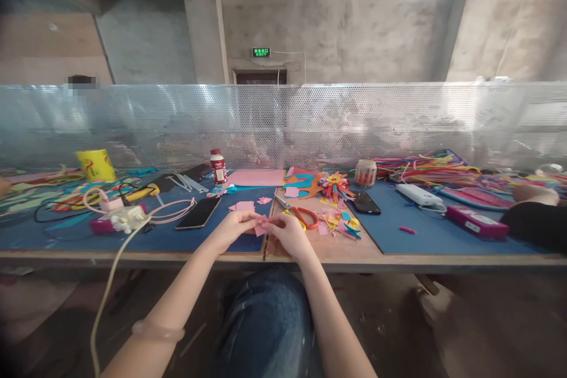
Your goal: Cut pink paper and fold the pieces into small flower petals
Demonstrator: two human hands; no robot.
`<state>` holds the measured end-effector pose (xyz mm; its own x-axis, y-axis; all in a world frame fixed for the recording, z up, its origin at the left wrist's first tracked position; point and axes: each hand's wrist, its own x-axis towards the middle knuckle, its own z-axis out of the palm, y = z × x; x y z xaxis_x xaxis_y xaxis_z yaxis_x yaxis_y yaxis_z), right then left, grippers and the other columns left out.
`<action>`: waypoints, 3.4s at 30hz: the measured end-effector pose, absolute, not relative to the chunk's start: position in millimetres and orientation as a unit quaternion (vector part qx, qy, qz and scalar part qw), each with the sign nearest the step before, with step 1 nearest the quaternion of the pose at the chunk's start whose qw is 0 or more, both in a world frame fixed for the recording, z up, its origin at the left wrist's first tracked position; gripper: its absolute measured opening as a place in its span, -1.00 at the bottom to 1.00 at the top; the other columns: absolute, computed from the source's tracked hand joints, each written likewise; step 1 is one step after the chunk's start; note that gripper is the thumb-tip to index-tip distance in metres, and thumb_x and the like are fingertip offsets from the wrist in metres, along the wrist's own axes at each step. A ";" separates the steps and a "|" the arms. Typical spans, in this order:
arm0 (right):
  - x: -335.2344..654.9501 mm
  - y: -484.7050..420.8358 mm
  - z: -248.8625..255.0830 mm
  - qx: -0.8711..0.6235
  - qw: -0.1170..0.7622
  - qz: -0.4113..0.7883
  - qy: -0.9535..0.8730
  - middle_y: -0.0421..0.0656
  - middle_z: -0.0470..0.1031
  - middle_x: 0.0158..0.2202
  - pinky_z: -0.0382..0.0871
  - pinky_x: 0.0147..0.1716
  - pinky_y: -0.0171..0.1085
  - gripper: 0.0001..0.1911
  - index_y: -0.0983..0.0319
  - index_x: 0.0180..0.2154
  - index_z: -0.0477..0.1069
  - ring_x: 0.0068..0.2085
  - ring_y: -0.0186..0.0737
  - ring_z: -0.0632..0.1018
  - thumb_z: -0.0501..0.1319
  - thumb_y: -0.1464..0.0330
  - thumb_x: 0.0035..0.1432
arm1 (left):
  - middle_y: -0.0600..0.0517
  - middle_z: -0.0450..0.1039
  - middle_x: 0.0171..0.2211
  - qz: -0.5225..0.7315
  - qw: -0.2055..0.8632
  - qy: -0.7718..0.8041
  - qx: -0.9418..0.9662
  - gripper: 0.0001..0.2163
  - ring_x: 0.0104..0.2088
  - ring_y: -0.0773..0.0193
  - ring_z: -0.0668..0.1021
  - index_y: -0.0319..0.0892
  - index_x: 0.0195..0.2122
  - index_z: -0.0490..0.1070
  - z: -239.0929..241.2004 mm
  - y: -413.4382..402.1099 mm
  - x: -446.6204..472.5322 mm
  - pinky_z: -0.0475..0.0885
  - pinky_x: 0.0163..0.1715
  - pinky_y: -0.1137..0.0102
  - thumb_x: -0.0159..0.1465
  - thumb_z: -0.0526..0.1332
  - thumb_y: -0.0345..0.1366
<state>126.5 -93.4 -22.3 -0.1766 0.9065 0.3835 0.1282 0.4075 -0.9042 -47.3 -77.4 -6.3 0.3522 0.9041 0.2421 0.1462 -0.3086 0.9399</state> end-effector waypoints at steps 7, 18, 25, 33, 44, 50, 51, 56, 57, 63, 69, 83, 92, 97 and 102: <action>126.6 -88.1 -28.1 -0.392 0.525 0.416 -0.631 -0.18 0.42 -0.57 0.29 -0.59 -0.33 -0.72 0.29 -0.41 0.42 -0.61 -0.32 0.41 0.15 0.18 0.00 | 0.04 0.43 -0.42 0.425 0.446 0.374 0.694 -0.42 -0.41 0.29 0.49 -0.20 0.08 0.14 -2.8 -83.6 -44.7 0.40 -0.33 0.34 0.02 0.27 -0.30; 127.1 -96.5 -17.9 -0.370 0.539 0.431 -0.622 -0.25 0.35 -0.63 0.23 -0.57 -0.38 -0.79 0.29 -0.46 0.42 -0.59 -0.37 0.36 0.21 0.26 -0.09 | 0.10 0.38 -0.55 0.419 0.398 0.386 0.719 -0.78 -0.58 0.40 0.41 -0.22 -0.24 0.41 -2.0 -82.7 -46.1 0.36 -0.47 0.45 0.10 0.15 -0.27; 129.1 -92.8 -21.4 -0.330 0.551 0.490 -0.589 -0.15 0.47 -0.50 0.31 -0.45 -0.33 -0.70 0.31 -0.37 0.47 -0.50 -0.33 0.42 0.26 0.22 -0.14 | 0.05 0.45 -0.48 0.422 0.465 0.372 0.684 -0.79 -0.53 0.37 0.47 -0.22 -0.26 0.44 -2.9 -80.7 -46.0 0.43 -0.41 0.41 0.06 0.19 -0.31; 130.3 -90.4 -23.9 -0.312 0.553 0.522 -0.569 -0.11 0.52 -0.37 0.36 -0.34 -0.26 -0.61 0.30 -0.23 0.50 -0.38 -0.25 0.48 0.27 0.25 -0.14 | 0.01 0.45 -0.47 0.441 0.532 0.350 0.632 -0.79 -0.47 0.34 0.49 -0.26 -0.28 0.44 -2.6 -78.0 -46.8 0.45 -0.40 0.39 0.05 0.19 -0.32; 130.8 -86.9 -27.5 -0.347 0.544 0.462 -0.608 -0.15 0.52 -0.48 0.35 -0.32 -0.28 -0.68 0.28 -0.26 0.53 -0.42 -0.27 0.48 0.14 0.41 -0.11 | 0.03 0.42 -0.45 0.431 0.514 0.371 0.642 -0.76 -0.44 0.36 0.47 -0.24 -0.31 0.44 -2.0 -77.8 -46.3 0.42 -0.45 0.46 0.02 0.27 -0.21; 127.5 -90.8 -22.6 -0.375 0.536 0.487 -0.579 -0.16 0.49 -0.44 0.40 -0.43 -0.29 -0.67 0.25 -0.23 0.50 -0.52 -0.30 0.48 0.07 0.33 -0.02 | 0.04 0.43 -0.45 0.425 0.480 0.390 0.661 -0.78 -0.48 0.38 0.46 -0.23 -0.30 0.45 -1.1 -79.9 -46.6 0.41 -0.42 0.44 0.03 0.26 -0.25; 127.0 -91.6 -21.8 -0.381 0.533 0.482 -0.581 -0.16 0.49 -0.43 0.40 -0.45 -0.28 -0.68 0.26 -0.25 0.50 -0.52 -0.29 0.48 0.08 0.28 0.00 | 0.03 0.44 -0.45 0.424 0.477 0.387 0.666 -0.78 -0.46 0.37 0.46 -0.23 -0.30 0.45 -1.0 -80.3 -46.4 0.41 -0.41 0.44 0.03 0.26 -0.25; 125.8 -94.6 -19.8 -0.388 0.530 0.431 -0.619 -0.14 0.48 -0.49 0.36 -0.48 -0.30 -0.68 0.30 -0.31 0.49 -0.53 -0.30 0.46 0.21 0.22 -0.07 | -0.02 0.46 -0.38 0.414 0.475 0.368 0.683 -0.77 -0.32 0.28 0.48 -0.24 -0.27 0.45 -1.9 -80.4 -46.5 0.42 -0.38 0.43 0.04 0.25 -0.27; 125.9 -94.6 -20.0 -0.387 0.530 0.429 -0.621 -0.15 0.48 -0.50 0.36 -0.48 -0.31 -0.68 0.31 -0.30 0.49 -0.53 -0.30 0.45 0.22 0.23 -0.08 | -0.02 0.46 -0.37 0.413 0.477 0.367 0.684 -0.76 -0.31 0.28 0.48 -0.24 -0.26 0.44 -2.3 -80.1 -46.7 0.42 -0.37 0.43 0.04 0.25 -0.28; 127.6 -90.0 -26.1 -0.370 0.542 0.433 -0.619 -0.08 0.53 -0.38 0.38 -0.37 -0.27 -0.64 0.31 -0.28 0.49 -0.39 -0.21 0.52 0.25 0.21 -0.10 | -0.05 0.48 -0.33 0.415 0.478 0.363 0.684 -0.73 -0.29 0.25 0.49 -0.26 -0.25 0.44 -4.9 -77.1 -47.2 0.43 -0.37 0.42 0.02 0.28 -0.26; 128.3 -88.9 -27.5 -0.362 0.551 0.429 -0.618 -0.05 0.54 -0.35 0.39 -0.31 -0.23 -0.66 0.32 -0.30 0.48 -0.32 -0.14 0.53 0.27 0.23 -0.11 | -0.06 0.50 -0.33 0.419 0.490 0.361 0.674 -0.70 -0.30 0.24 0.51 -0.27 -0.25 0.44 -5.6 -76.0 -47.1 0.44 -0.33 0.38 0.00 0.31 -0.25; 129.4 -89.7 -27.1 -0.359 0.552 0.436 -0.614 -0.08 0.54 -0.37 0.39 -0.32 -0.25 -0.68 0.32 -0.31 0.46 -0.35 -0.18 0.53 0.28 0.26 -0.13 | -0.07 0.52 -0.33 0.422 0.517 0.357 0.654 -0.70 -0.29 0.22 0.54 -0.28 -0.26 0.44 -10.3 -72.1 -48.5 0.44 -0.23 0.32 -0.04 0.34 -0.32; 128.9 -87.3 -29.1 -0.363 0.550 0.450 -0.602 -0.08 0.54 -0.37 0.39 -0.33 -0.25 -0.68 0.32 -0.31 0.46 -0.36 -0.19 0.53 0.28 0.26 -0.14 | -0.05 0.53 -0.35 0.422 0.505 0.371 0.656 -0.72 -0.30 0.23 0.54 -0.27 -0.28 0.44 -9.7 -72.0 -48.2 0.43 -0.23 0.34 -0.06 0.34 -0.37; 127.0 -91.2 -24.1 -0.364 0.553 0.468 -0.585 -0.12 0.54 -0.42 0.40 -0.37 -0.27 -0.70 0.31 -0.34 0.47 -0.42 -0.22 0.52 0.30 0.26 -0.17 | -0.06 0.53 -0.34 0.420 0.499 0.373 0.660 -0.71 -0.29 0.23 0.54 -0.27 -0.26 0.44 -11.2 -71.2 -48.0 0.43 -0.24 0.34 -0.05 0.33 -0.37; 127.5 -87.8 -27.7 -0.390 0.559 0.407 -0.607 -0.14 0.52 -0.47 0.38 -0.42 -0.29 -0.78 0.29 -0.37 0.46 -0.44 -0.23 0.51 0.26 0.32 -0.14 | -0.04 0.53 -0.37 0.421 0.482 0.380 0.667 -0.73 -0.33 0.25 0.54 -0.26 -0.27 0.43 -12.5 -71.3 -46.8 0.44 -0.26 0.35 -0.03 0.32 -0.34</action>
<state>127.5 -87.8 -27.7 -0.0696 0.9297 0.3617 0.0187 0.3638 -0.9313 -46.8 -71.3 -12.5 0.3559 0.9139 0.1955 0.1007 -0.2454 0.9642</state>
